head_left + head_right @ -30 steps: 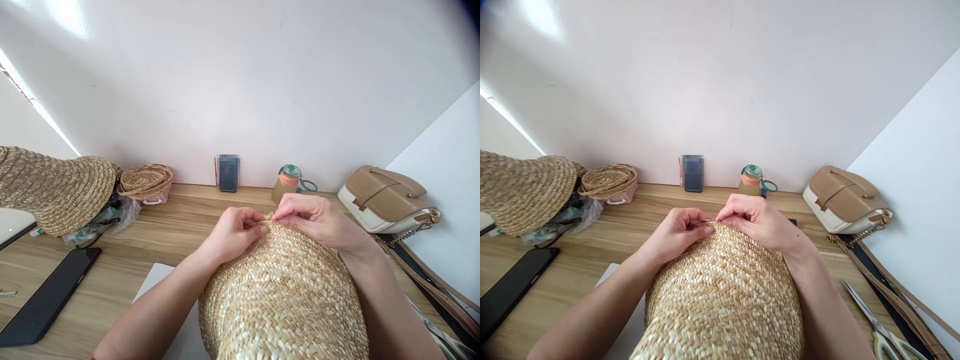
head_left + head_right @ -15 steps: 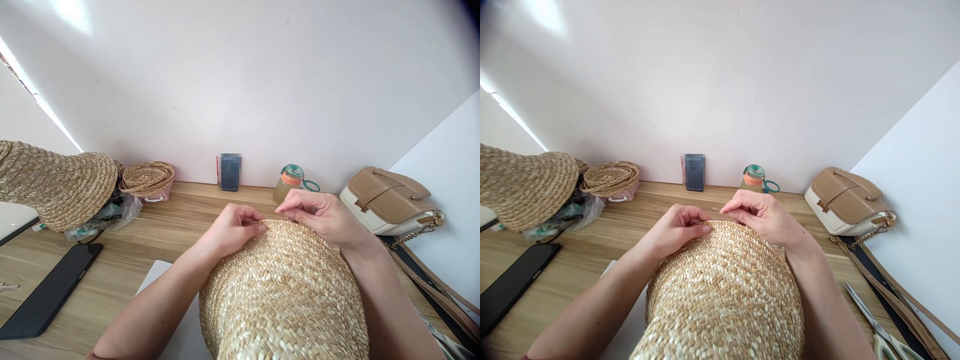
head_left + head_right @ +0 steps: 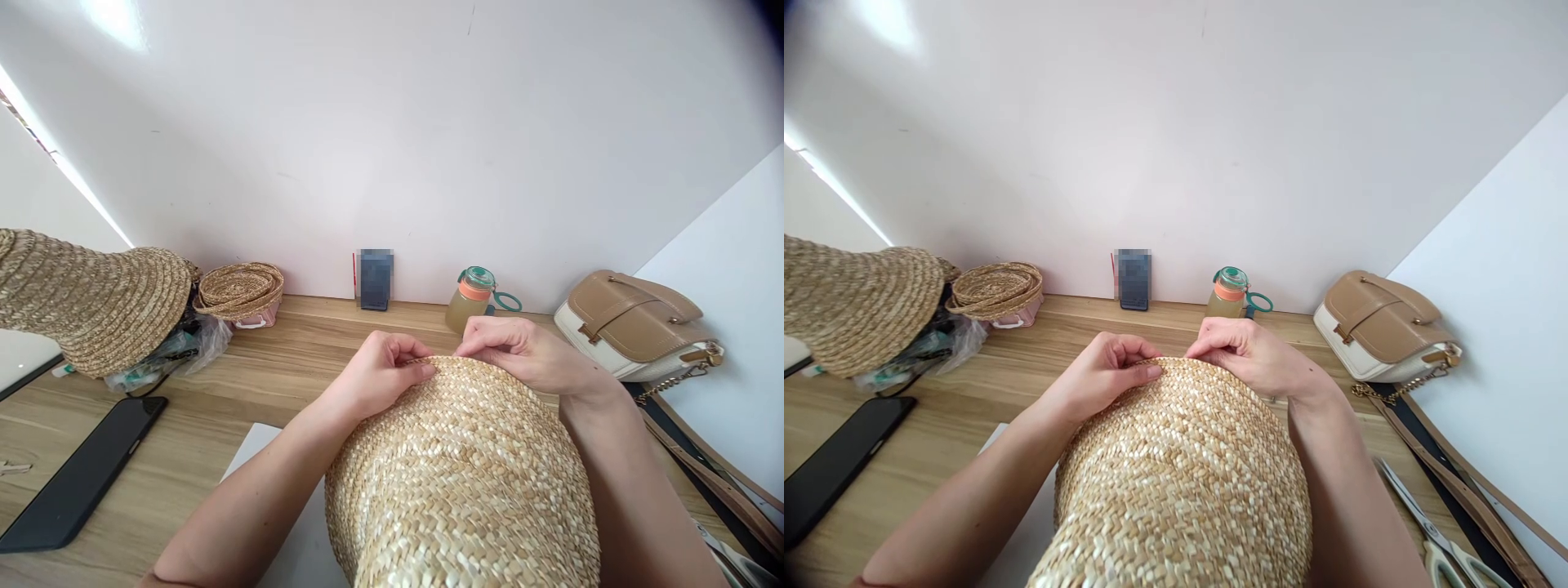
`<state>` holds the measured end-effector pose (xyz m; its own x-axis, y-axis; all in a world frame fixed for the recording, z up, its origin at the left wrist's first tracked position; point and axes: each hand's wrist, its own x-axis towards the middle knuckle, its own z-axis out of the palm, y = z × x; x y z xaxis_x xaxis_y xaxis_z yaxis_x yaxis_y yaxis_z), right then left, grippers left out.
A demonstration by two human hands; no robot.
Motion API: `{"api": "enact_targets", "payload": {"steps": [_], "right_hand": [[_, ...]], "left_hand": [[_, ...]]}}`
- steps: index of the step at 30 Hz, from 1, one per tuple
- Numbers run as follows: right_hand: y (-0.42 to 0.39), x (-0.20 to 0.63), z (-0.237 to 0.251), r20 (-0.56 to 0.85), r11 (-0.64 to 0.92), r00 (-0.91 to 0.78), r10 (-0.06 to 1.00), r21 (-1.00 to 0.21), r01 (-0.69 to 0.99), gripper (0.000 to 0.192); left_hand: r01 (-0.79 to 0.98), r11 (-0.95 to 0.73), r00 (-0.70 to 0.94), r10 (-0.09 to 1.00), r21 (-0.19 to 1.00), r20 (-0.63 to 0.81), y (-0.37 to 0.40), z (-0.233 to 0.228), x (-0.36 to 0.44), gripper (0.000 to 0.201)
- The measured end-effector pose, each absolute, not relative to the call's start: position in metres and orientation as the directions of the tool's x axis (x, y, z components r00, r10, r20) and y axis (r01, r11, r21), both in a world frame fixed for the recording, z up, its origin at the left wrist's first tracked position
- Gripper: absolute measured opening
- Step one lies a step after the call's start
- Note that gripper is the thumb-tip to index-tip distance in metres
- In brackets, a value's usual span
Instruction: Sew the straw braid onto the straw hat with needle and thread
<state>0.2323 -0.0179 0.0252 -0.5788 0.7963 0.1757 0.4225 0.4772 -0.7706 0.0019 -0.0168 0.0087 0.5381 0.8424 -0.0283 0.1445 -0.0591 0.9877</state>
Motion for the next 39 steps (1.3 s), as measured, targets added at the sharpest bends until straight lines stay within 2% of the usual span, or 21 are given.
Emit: {"api": "enact_targets", "payload": {"steps": [13,39], "right_hand": [[-0.002,0.233,0.007,0.185,0.444,-0.605,0.775,-0.840,0.311,0.018],[-0.006,0.226,0.009,0.158,0.403,-0.655,0.739,-0.883,0.243,0.017]], "left_hand": [[0.195,-0.074,0.561,0.826,0.978,-0.050,-0.018,0.008,0.003,0.029],[0.255,-0.166,0.600,0.799,0.953,-0.022,-0.020,0.009,0.006,0.026]]}}
